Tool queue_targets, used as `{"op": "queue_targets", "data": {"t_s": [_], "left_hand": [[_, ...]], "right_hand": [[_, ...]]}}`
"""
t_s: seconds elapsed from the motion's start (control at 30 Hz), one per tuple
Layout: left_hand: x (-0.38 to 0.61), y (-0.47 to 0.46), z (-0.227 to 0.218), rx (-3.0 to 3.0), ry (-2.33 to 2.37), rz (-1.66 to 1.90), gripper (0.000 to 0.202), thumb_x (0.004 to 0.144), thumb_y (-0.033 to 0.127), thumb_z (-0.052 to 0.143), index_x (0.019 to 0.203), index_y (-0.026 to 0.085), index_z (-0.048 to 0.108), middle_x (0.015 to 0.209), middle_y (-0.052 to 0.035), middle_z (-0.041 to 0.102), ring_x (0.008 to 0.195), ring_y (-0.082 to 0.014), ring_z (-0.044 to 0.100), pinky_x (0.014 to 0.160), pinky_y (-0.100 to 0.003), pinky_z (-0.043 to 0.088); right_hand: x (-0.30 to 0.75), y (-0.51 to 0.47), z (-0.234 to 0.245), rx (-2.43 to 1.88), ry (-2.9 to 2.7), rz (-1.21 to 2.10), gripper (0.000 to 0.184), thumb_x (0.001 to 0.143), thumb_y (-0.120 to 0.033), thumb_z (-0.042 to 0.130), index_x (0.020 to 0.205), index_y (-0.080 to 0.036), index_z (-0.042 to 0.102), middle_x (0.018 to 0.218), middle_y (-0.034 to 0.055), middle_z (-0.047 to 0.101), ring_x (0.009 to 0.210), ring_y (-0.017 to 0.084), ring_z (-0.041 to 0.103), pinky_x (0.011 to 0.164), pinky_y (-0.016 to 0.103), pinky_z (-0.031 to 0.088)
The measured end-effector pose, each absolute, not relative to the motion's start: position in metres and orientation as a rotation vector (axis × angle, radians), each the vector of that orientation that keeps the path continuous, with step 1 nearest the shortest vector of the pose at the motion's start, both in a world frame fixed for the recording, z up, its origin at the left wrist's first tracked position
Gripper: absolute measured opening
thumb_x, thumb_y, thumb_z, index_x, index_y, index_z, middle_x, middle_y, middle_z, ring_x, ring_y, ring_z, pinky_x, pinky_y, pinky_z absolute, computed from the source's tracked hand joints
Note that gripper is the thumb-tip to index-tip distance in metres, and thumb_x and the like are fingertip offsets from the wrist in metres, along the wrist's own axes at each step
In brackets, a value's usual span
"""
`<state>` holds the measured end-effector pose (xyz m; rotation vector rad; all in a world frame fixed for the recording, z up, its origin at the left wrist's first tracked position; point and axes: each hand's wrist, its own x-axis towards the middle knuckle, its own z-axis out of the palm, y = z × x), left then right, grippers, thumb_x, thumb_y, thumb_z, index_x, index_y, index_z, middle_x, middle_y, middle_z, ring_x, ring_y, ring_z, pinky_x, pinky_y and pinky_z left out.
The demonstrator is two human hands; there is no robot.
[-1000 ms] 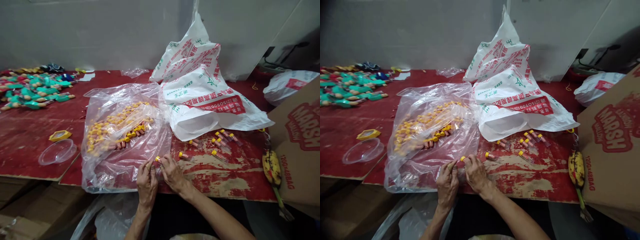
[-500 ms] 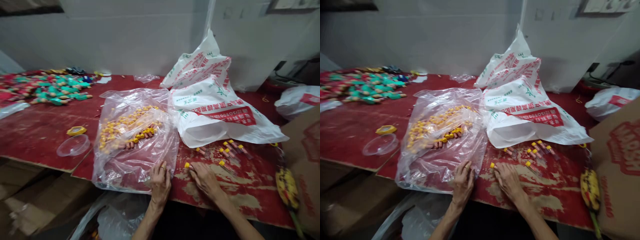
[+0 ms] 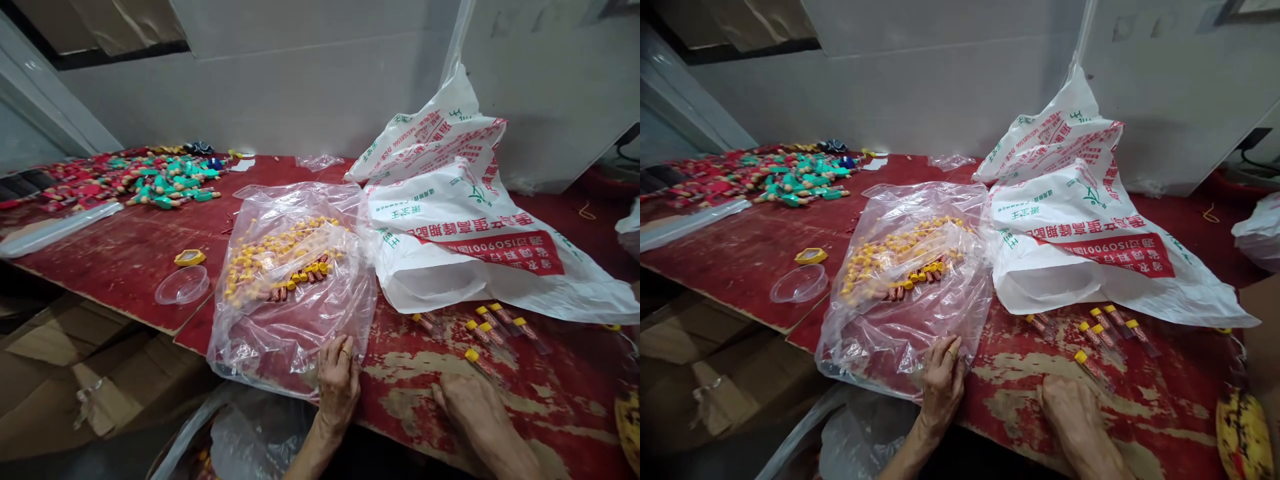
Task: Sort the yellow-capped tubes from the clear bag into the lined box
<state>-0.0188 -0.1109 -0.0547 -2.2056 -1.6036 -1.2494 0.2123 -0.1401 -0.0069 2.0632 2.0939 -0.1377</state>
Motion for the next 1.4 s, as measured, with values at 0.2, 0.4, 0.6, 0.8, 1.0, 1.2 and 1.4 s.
{"op": "queue_targets", "data": {"t_s": [0.2, 0.4, 0.6, 0.8, 1.0, 1.2, 1.4], "left_hand": [[-0.019, -0.106, -0.053, -2.159, -1.683, -1.318, 0.030, 0.089, 0.011, 0.047, 0.118, 0.014, 0.054, 0.118, -0.0151, 0.055, 0.111, -0.0274, 0.051, 0.093, -0.044, 0.045], [-0.021, -0.105, -0.050, -2.178, -1.581, -1.405, 0.031, 0.092, 0.016, 0.046, 0.123, 0.016, 0.053, 0.115, -0.0132, 0.057, 0.110, -0.0252, 0.053, 0.094, -0.042, 0.044], [-0.025, -0.105, -0.047, -2.433, -1.406, -1.167, 0.037, 0.095, 0.020, 0.038, 0.131, 0.013, 0.046, 0.128, -0.0145, 0.055, 0.124, -0.0296, 0.043, 0.101, -0.049, 0.037], [-0.020, -0.100, -0.056, -2.414, -1.401, -1.116, 0.021, 0.090, 0.016, 0.049, 0.108, 0.013, 0.059, 0.112, -0.0133, 0.063, 0.115, -0.0322, 0.048, 0.095, -0.051, 0.041], [-0.018, -0.103, -0.049, -2.427, -1.386, -1.203, 0.021, 0.087, 0.012, 0.051, 0.106, 0.014, 0.059, 0.105, -0.0118, 0.063, 0.110, -0.0311, 0.050, 0.093, -0.052, 0.042], [-0.019, -0.106, -0.042, -2.543, -1.393, -1.244, 0.013, 0.088, 0.016, 0.052, 0.097, 0.017, 0.061, 0.094, -0.0077, 0.063, 0.099, -0.0251, 0.054, 0.090, -0.044, 0.046], [-0.019, -0.107, -0.043, -2.530, -1.469, -1.295, 0.020, 0.086, 0.014, 0.050, 0.102, 0.019, 0.061, 0.106, -0.0096, 0.061, 0.106, -0.0257, 0.053, 0.093, -0.044, 0.046]], "right_hand": [[0.222, -0.141, -0.001, 2.024, 2.116, -0.205, 0.026, 0.088, -0.023, 0.048, 0.074, -0.018, 0.069, 0.072, 0.0092, 0.070, 0.067, 0.023, 0.067, 0.055, 0.028, 0.040], [0.168, -0.121, -0.014, 2.200, 2.651, -0.375, 0.024, 0.093, -0.016, 0.038, 0.090, -0.019, 0.062, 0.088, 0.0041, 0.066, 0.078, 0.016, 0.061, 0.068, 0.027, 0.042], [0.101, -0.097, -0.032, 2.116, 2.947, -0.381, 0.030, 0.087, -0.012, 0.048, 0.116, -0.016, 0.054, 0.110, 0.0077, 0.062, 0.100, 0.019, 0.054, 0.091, 0.032, 0.039], [0.187, -0.091, -0.019, 2.544, 2.498, 0.303, 0.022, 0.086, -0.014, 0.050, 0.106, -0.016, 0.059, 0.102, 0.0104, 0.058, 0.093, 0.024, 0.047, 0.083, 0.036, 0.036], [0.213, -0.087, -0.026, 2.373, 2.450, 0.429, 0.009, 0.086, -0.021, 0.056, 0.093, -0.017, 0.057, 0.105, 0.0110, 0.057, 0.094, 0.024, 0.047, 0.082, 0.036, 0.032], [0.217, -0.109, -0.016, 2.063, 2.731, -0.021, 0.012, 0.093, -0.018, 0.041, 0.090, -0.018, 0.053, 0.084, 0.0043, 0.060, 0.080, 0.018, 0.052, 0.080, 0.030, 0.034], [0.243, -0.126, 0.014, 1.976, 2.367, -0.226, 0.022, 0.092, -0.024, 0.042, 0.077, -0.019, 0.058, 0.070, 0.0026, 0.063, 0.060, 0.014, 0.054, 0.055, 0.028, 0.022]]}}
